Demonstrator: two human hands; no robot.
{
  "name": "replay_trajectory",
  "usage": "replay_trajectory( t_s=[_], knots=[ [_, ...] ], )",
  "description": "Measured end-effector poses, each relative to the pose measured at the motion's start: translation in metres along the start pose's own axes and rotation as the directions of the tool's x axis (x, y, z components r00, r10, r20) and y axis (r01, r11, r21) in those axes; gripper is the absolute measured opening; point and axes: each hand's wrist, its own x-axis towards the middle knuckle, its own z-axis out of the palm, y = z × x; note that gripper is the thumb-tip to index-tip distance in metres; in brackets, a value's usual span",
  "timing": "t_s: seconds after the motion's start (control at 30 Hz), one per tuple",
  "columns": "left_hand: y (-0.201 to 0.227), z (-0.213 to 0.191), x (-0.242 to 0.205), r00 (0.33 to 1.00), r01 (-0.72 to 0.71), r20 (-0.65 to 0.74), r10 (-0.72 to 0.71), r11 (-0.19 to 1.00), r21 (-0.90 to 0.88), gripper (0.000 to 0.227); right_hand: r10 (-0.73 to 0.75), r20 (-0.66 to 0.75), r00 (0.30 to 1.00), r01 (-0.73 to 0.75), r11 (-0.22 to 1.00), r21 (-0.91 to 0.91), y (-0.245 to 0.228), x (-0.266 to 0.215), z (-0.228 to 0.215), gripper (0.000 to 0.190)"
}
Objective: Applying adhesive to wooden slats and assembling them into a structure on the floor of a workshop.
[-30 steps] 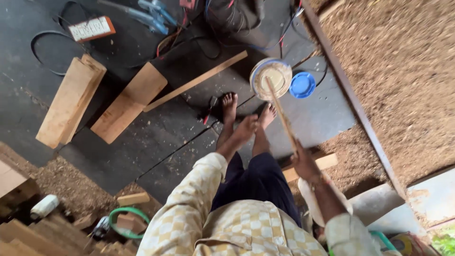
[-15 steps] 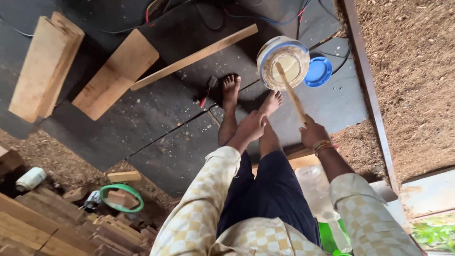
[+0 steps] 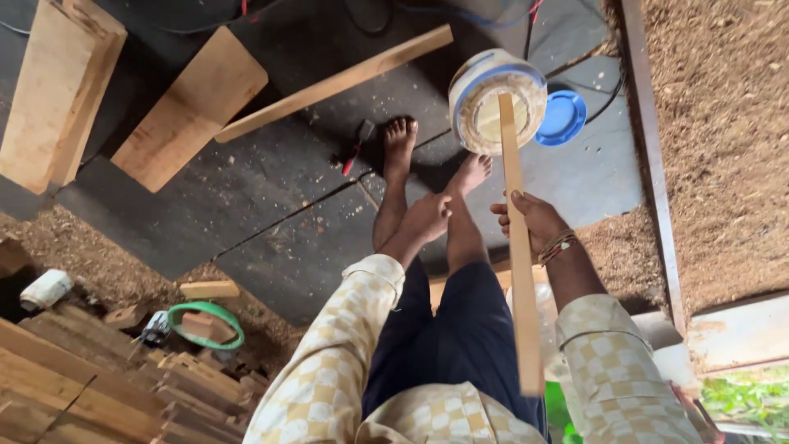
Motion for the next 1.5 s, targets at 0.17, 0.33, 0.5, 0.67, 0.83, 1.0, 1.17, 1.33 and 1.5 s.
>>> replay_trajectory(
  t_s=[0.17,0.33,0.5,0.67,0.83,1.0,1.17,1.33,1.5],
  knots=[
    [-0.045,0.017,-0.022,0.999,-0.049,0.017,0.049,0.998,0.024,0.028,-0.023,-0.051,0.998,0.019,0.996,-0.082,0.003,-0.022,-0.011,0.032],
    [-0.074,0.022,-0.046,0.997,-0.041,-0.064,0.042,0.999,0.021,0.031,-0.005,-0.095,0.995,-0.009,0.989,-0.145,-0.011,-0.065,0.011,0.035],
    [-0.081,0.009,-0.072,0.993,0.000,-0.120,0.000,1.000,-0.003,0.031,-0.087,-0.151,0.985,0.004,0.878,-0.478,-0.025,-0.061,0.031,0.053],
    [-0.070,-0.010,-0.108,0.989,0.060,-0.132,-0.064,0.998,-0.037,0.030,-0.223,-0.184,0.957,0.021,0.689,-0.725,-0.036,-0.038,0.046,0.049],
    [-0.083,-0.019,-0.146,0.981,0.102,-0.160,-0.108,0.994,-0.050,0.033,-0.362,-0.071,0.930,0.075,0.374,-0.924,-0.037,-0.004,0.052,0.042],
    [-0.099,-0.027,-0.187,0.986,0.143,-0.098,-0.138,0.989,0.043,0.033,-0.323,-0.057,0.945,0.049,0.310,-0.950,-0.040,0.023,0.044,0.039],
    [-0.142,0.012,-0.220,0.976,0.138,-0.158,-0.146,0.989,-0.060,0.039,-0.229,-0.030,0.973,0.073,0.427,-0.901,-0.057,0.047,0.029,0.037],
    [-0.165,0.091,-0.262,0.957,0.234,-0.117,-0.264,0.947,-0.221,0.049,-0.114,-0.003,0.993,0.046,0.426,-0.903,-0.072,0.059,0.028,0.034],
    [-0.177,0.178,-0.272,0.923,0.150,-0.208,-0.323,0.801,-0.580,0.053,-0.097,-0.073,0.993,-0.036,0.343,-0.939,-0.080,0.044,0.034,0.030]
  ],
)
